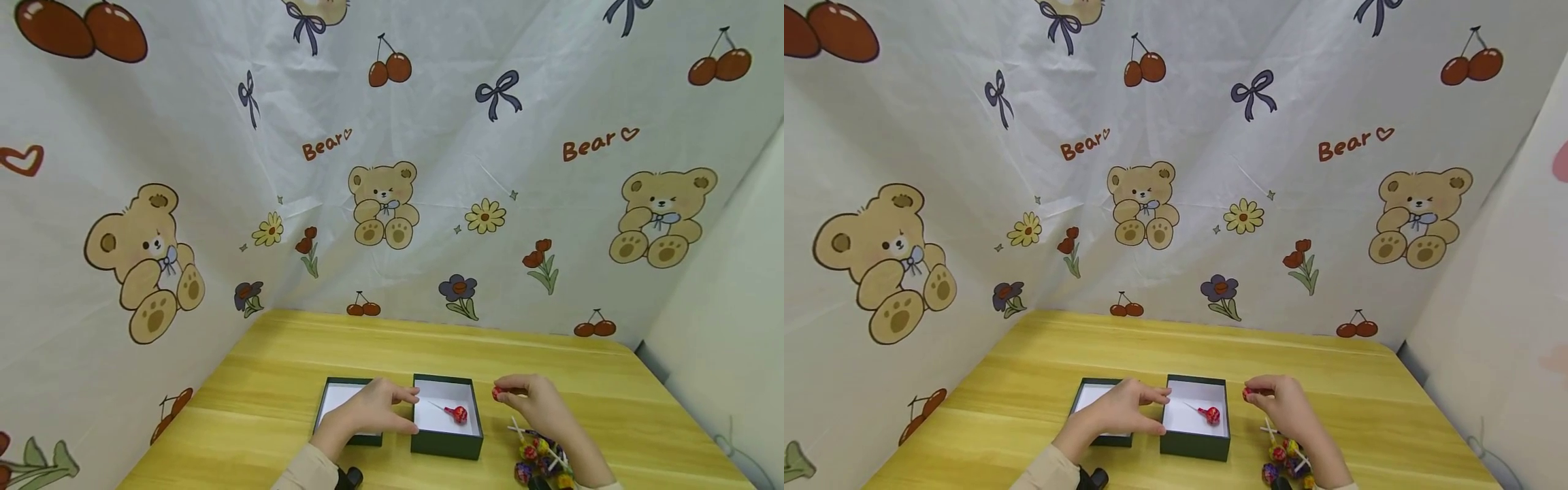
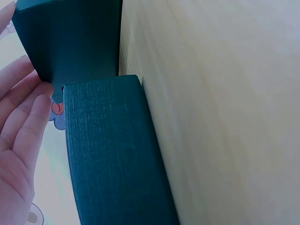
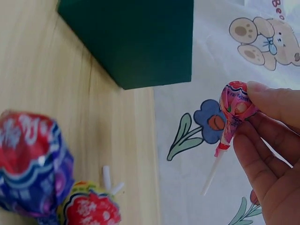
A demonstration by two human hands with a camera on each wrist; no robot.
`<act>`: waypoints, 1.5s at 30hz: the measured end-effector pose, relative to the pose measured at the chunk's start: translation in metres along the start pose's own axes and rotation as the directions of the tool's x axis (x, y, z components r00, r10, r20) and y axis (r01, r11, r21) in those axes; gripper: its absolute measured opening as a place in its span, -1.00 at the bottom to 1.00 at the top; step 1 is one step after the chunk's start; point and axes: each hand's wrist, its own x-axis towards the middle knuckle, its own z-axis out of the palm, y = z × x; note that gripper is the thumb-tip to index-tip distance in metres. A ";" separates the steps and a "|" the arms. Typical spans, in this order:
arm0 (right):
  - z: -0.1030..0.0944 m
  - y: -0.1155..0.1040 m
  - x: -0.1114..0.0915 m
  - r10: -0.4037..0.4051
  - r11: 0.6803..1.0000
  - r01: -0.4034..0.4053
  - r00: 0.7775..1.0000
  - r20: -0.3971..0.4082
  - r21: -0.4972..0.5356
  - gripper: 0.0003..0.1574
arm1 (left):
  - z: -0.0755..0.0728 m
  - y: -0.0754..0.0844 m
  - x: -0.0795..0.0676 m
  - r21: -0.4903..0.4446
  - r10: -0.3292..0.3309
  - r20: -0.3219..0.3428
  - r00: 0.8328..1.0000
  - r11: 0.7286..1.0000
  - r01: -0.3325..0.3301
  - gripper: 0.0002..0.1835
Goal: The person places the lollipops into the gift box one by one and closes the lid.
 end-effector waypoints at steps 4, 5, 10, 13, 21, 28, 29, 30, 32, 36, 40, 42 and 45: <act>-0.002 -0.005 0.000 -0.024 1.000 0.024 1.000 -0.008 -0.012 -0.74 | 0.000 0.002 0.002 0.005 -0.004 -0.002 1.000 1.000 0.004 -0.45; -0.002 -0.006 0.000 -0.034 0.999 0.034 0.999 -0.010 -0.014 -0.73 | 0.001 0.003 0.002 0.006 -0.003 -0.003 1.000 1.000 0.003 -0.45; -0.005 -0.014 -0.003 -0.060 0.998 0.060 0.997 -0.040 -0.008 -0.74 | 0.002 0.007 0.007 0.019 0.004 -0.005 1.000 1.000 -0.004 -0.47; -0.004 -0.019 -0.004 -0.075 0.997 0.074 0.995 -0.059 -0.005 -0.75 | 0.002 0.009 0.010 0.022 0.003 -0.003 1.000 1.000 -0.003 -0.47; 0.004 -0.035 -0.003 -0.124 0.991 0.125 0.992 -0.031 0.042 -0.77 | 0.002 0.009 0.010 0.023 -0.006 0.000 1.000 1.000 0.006 -0.48; 0.014 -0.045 -0.002 -0.161 0.983 0.162 0.987 -0.018 0.081 -0.76 | 0.000 0.008 0.007 0.013 -0.021 -0.004 1.000 1.000 0.021 -0.46; 0.016 -0.046 -0.002 -0.162 0.982 0.162 0.987 -0.012 0.093 -0.76 | 0.000 0.007 0.007 0.011 -0.026 -0.004 1.000 1.000 0.026 -0.45; 0.017 -0.047 -0.001 -0.159 0.982 0.159 0.987 -0.004 0.103 -0.76 | 0.000 0.007 0.006 0.009 -0.028 -0.004 1.000 1.000 0.028 -0.45; 0.021 -0.047 0.000 -0.163 0.979 0.160 0.986 0.017 0.125 -0.75 | -0.002 0.006 0.004 0.005 -0.038 -0.005 0.999 0.999 0.038 -0.46; 0.028 -0.047 0.002 -0.181 0.970 0.169 0.982 0.057 0.178 -0.73 | -0.004 0.003 0.002 0.003 -0.035 -0.005 0.999 0.999 0.035 -0.46; 0.034 -0.047 0.004 -0.192 0.961 0.171 0.978 0.080 0.216 -0.73 | -0.005 0.003 0.002 0.005 -0.031 -0.009 0.999 1.000 0.031 -0.45; 0.038 -0.047 0.005 -0.195 0.958 0.171 0.977 0.088 0.228 -0.73 | -0.004 0.003 0.002 0.006 -0.031 -0.011 0.999 1.000 0.031 -0.46; 0.042 -0.044 0.004 -0.189 0.954 0.156 0.976 0.110 0.255 -0.73 | -0.001 0.002 0.004 0.015 -0.029 -0.005 1.000 0.999 0.029 -0.47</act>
